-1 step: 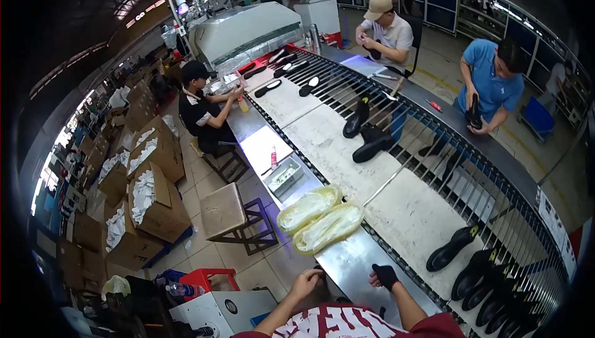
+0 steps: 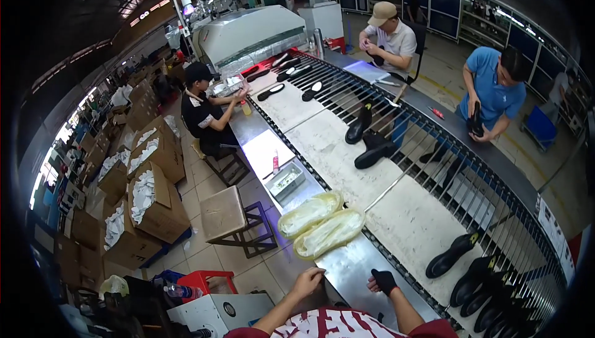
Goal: Operates a shoe lasting machine and places finished boots on a conveyor belt.
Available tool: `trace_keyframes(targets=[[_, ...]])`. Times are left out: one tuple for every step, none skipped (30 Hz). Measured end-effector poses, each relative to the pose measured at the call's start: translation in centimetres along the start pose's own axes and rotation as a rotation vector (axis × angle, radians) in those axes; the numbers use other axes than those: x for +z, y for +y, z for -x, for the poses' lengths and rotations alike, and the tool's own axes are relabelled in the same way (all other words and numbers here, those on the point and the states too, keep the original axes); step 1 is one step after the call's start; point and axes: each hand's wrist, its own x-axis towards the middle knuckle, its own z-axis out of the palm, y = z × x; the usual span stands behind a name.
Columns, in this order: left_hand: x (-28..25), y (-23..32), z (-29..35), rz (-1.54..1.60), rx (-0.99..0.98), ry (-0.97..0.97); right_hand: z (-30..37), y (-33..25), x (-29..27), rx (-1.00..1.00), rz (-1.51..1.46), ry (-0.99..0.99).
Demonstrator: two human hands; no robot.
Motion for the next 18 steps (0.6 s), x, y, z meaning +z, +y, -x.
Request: trace_keyframes(targets=[[-0.3, 2.2, -2.3, -0.014, 0.097, -0.102, -0.4, 0.1, 0.3, -0.003, -0.048, 0.003], [-1.1, 3.6, -4.0, -0.012, 0.171, -0.128, -0.6, -0.2, 1.4, -0.022, -0.056, 0.019], [-1.5, 4.9, -5.7, -0.009, 0.251, -0.167, -1.3, -0.5, 2.0, 0.004, -0.092, 0.010], [-1.6, 5.5, -7.2, -0.054, 0.259, -0.203, -1.6, -0.9, 2.6, -0.003, -0.100, 0.020], [-1.6, 6.6, -8.6, -0.091, 0.293, -0.273, -1.9, -1.1, 2.9, -0.006, -0.118, 0.038], [-0.8, 6.3, -10.0, -0.091, 0.285, -0.348, -2.2, -1.5, 3.1, -0.015, -0.120, 0.048], [-0.2, 5.9, -11.3, -0.093, 0.277, -0.427, -2.4, -1.8, 3.2, -0.012, -0.145, 0.063], [0.6, 6.9, -12.2, -0.131, 0.145, -0.630, -2.4, -1.6, 2.5, -0.006, -0.191, 0.099], [1.9, 3.6, -13.3, -0.231, 0.135, -0.692, -2.6, -2.3, 3.1, -0.017, -0.196, 0.106], [2.8, 0.2, -14.2, -0.391, 0.204, -0.746, -3.0, -3.1, 3.7, -0.021, -0.197, 0.090], [3.1, -1.5, -14.6, -0.438, 0.166, -0.871, -3.3, -3.5, 4.0, -0.023, -0.209, 0.084], [4.2, -0.5, -14.8, -0.498, 0.117, -0.935, -3.2, -2.9, 3.2, -0.030, -0.249, 0.108], [5.1, 0.4, -15.2, -0.524, 0.003, -0.920, -3.2, -2.2, 2.6, -0.025, -0.303, 0.124], [5.3, 1.1, -15.8, -0.540, -0.100, -0.946, -3.4, -2.1, 3.0, -0.047, -0.353, 0.139], [5.9, 1.7, -16.6, -0.561, -0.201, -0.969, -3.3, -1.8, 2.9, -0.072, -0.403, 0.156], [6.4, 1.7, -17.5, -0.577, -0.173, -0.993, -3.5, -1.4, 2.8, -0.088, -0.487, 0.128], [6.6, 0.6, -18.3, -0.640, -0.216, -1.025, -3.8, -1.3, 3.2, -0.096, -0.497, 0.135], [7.2, 0.6, -18.9, -0.706, -0.249, -1.070, -3.8, -0.9, 3.0, -0.091, -0.538, 0.163]])
